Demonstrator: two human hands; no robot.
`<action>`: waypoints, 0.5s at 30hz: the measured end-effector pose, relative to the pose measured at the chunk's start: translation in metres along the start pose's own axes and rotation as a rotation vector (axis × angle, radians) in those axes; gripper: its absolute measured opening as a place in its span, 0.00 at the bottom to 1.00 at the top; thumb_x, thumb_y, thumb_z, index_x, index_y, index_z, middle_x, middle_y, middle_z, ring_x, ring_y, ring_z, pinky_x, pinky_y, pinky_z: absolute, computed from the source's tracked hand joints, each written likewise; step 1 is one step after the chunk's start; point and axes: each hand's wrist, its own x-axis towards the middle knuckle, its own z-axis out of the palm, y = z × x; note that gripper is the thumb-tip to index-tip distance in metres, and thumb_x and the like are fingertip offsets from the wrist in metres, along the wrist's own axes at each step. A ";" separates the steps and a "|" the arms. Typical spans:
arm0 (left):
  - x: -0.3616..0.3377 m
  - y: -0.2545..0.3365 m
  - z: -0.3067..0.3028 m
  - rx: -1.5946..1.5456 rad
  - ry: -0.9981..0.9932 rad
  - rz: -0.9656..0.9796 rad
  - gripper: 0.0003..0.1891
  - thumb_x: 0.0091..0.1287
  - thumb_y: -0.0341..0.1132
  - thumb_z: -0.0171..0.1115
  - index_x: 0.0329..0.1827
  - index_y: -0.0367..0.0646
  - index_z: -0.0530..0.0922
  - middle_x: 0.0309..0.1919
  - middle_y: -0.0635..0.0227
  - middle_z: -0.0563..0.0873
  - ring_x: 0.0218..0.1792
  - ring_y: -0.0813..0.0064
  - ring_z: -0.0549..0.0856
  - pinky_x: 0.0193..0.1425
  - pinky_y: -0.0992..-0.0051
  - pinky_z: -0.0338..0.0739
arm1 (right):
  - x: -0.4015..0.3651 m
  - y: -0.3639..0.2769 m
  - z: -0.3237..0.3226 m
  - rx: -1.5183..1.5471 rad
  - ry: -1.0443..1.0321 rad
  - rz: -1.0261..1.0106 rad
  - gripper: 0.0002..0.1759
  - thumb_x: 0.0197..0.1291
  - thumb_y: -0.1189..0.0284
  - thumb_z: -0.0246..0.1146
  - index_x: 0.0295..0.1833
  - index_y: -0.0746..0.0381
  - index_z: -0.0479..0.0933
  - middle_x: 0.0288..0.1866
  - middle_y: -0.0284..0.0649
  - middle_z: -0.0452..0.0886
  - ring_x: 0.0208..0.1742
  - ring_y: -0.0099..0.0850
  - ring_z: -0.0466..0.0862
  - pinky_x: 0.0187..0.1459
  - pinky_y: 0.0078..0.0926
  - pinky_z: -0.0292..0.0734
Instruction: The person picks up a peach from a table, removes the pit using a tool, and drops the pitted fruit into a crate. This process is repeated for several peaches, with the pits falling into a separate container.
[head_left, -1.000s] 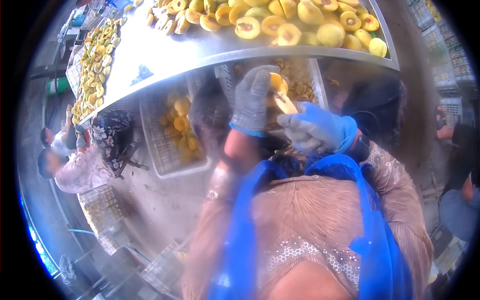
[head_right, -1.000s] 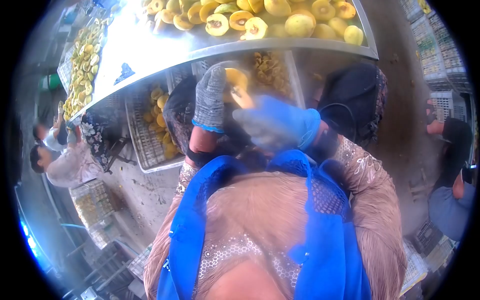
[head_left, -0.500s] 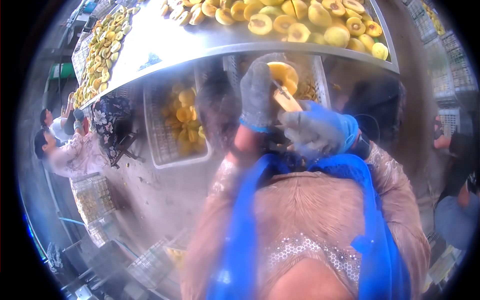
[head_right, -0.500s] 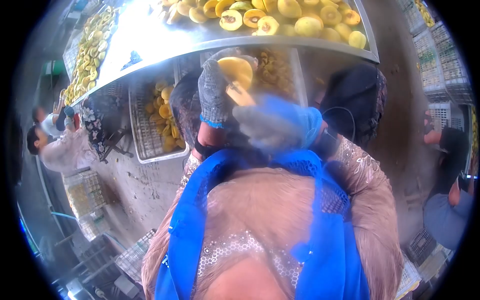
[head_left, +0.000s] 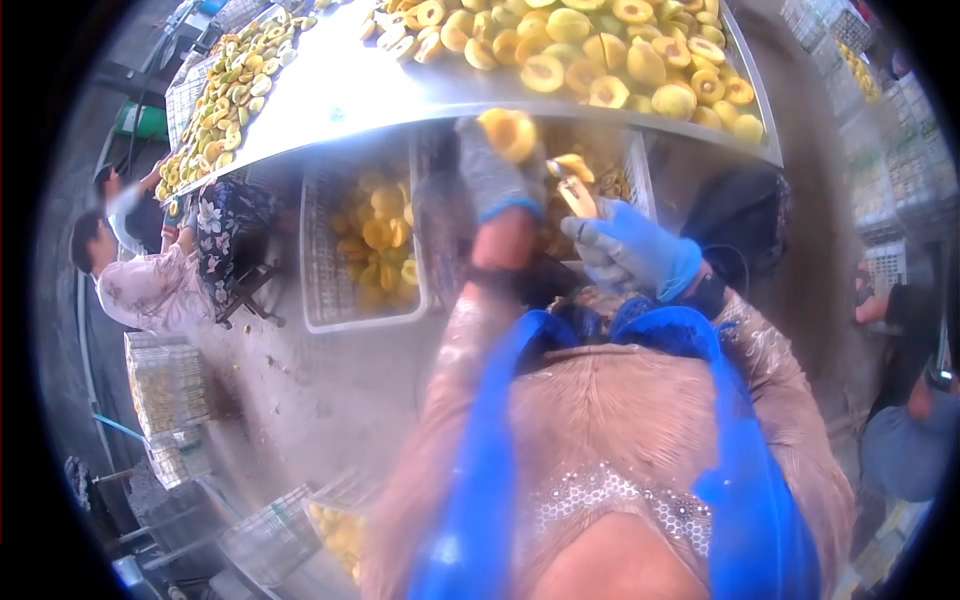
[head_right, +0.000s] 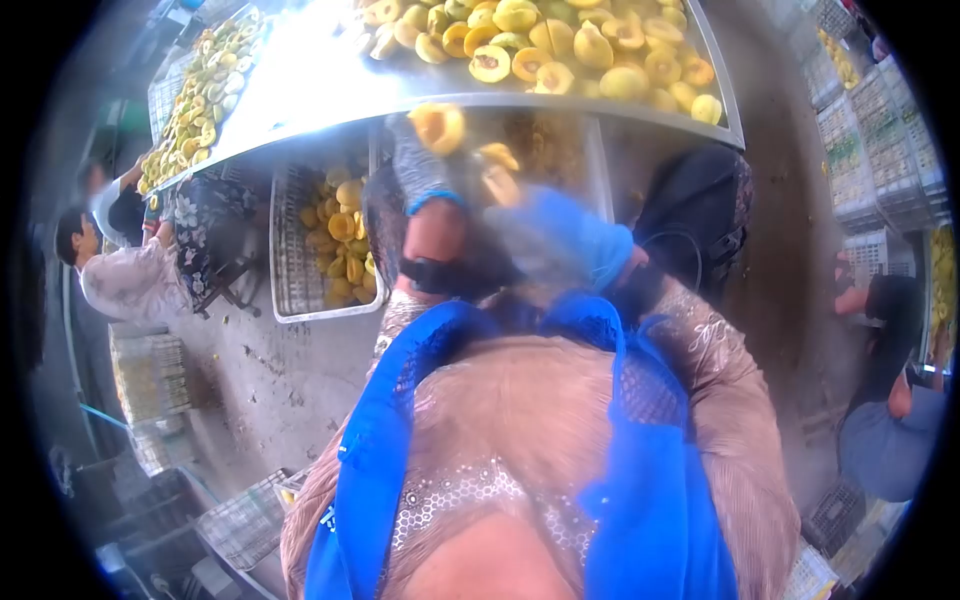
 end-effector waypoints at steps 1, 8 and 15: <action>0.014 0.008 -0.004 -0.045 0.079 0.056 0.19 0.68 0.49 0.54 0.47 0.40 0.73 0.39 0.60 0.80 0.34 0.65 0.82 0.35 0.68 0.81 | 0.000 0.009 -0.003 0.429 0.036 0.132 0.09 0.66 0.64 0.55 0.38 0.57 0.69 0.17 0.24 0.65 0.12 0.14 0.63 0.11 0.13 0.53; 0.051 0.107 -0.093 1.598 0.182 1.166 0.23 0.60 0.50 0.62 0.50 0.41 0.75 0.40 0.61 0.82 0.39 0.62 0.82 0.47 0.71 0.78 | 0.018 0.023 -0.031 -0.735 0.175 0.045 0.08 0.65 0.65 0.56 0.42 0.57 0.69 0.25 0.29 0.70 0.20 0.18 0.68 0.19 0.16 0.60; 0.080 0.138 -0.063 1.952 0.272 0.773 0.33 0.56 0.54 0.62 0.58 0.39 0.71 0.50 0.40 0.77 0.54 0.50 0.76 0.55 0.58 0.70 | 0.002 0.001 -0.051 -0.353 0.158 0.273 0.08 0.63 0.67 0.59 0.43 0.57 0.70 0.21 0.27 0.71 0.15 0.16 0.70 0.12 0.14 0.60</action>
